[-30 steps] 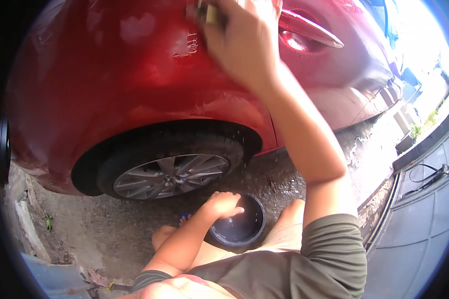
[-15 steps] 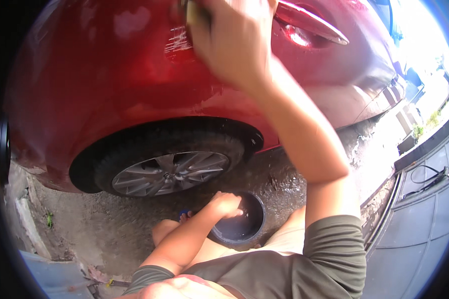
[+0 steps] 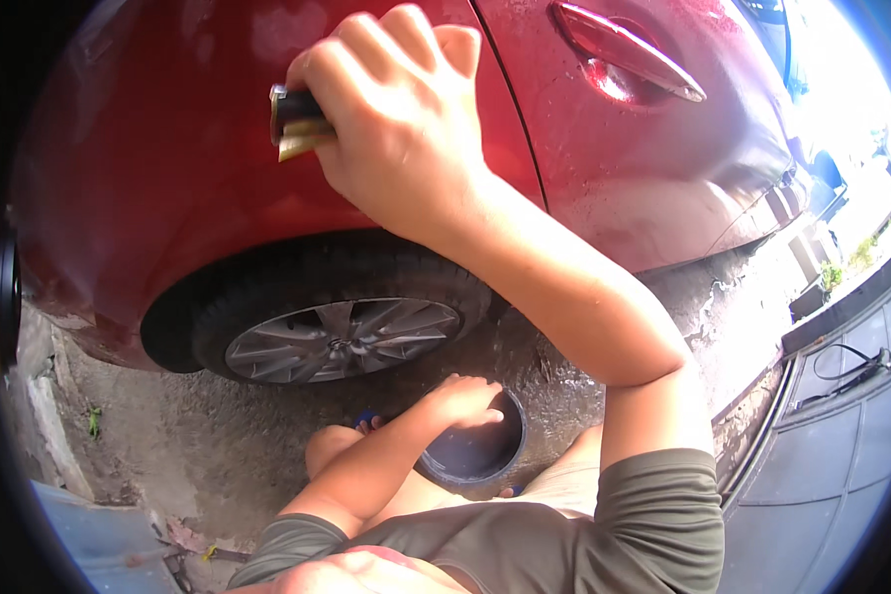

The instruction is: The person uses a piece of sandpaper to sand down scratches on the rear quarter panel and door handle of a red car, frequently dipping the sandpaper into a bucket of water.

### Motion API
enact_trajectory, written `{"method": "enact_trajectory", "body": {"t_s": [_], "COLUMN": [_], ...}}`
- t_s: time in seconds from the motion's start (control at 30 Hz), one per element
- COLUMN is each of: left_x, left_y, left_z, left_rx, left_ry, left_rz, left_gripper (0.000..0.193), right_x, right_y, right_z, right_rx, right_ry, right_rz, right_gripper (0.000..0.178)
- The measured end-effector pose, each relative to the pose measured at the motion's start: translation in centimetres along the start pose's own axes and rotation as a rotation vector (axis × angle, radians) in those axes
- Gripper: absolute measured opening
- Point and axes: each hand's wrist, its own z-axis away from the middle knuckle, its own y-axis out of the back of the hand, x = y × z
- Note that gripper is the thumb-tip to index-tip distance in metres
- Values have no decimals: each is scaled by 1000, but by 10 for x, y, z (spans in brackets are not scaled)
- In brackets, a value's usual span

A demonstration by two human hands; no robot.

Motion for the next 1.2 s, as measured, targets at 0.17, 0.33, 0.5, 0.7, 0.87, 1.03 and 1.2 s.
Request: {"method": "enact_trajectory", "body": {"t_s": [0.17,0.33,0.5,0.7,0.87,1.03,1.2], "left_x": [15,9,19,14,13,6,5], "left_y": [7,2,10,3,2,1,14], "left_z": [-7,-11,-18,-13,-12,-5,6], "left_rx": [-45,-36,3,-56,-41,-60,-48], "left_ry": [-39,-52,-94,-63,-34,-30,-1], "left_rz": [-53,-44,-32,-38,-58,13,-59], "left_gripper": [51,53,55,54,52,50,49], "right_x": [31,39,5,3,55,16,33], "right_y": [1,-10,-2,2,-4,-2,45], "right_z": [18,12,8,10,30,50,136], "right_rx": [81,53,3,-39,91,39,55], "right_ry": [-344,-277,-55,-15,-158,-92,-350], "right_rz": [65,49,17,9,-52,38,131], "right_gripper": [11,28,11,12,18,30,20]}}
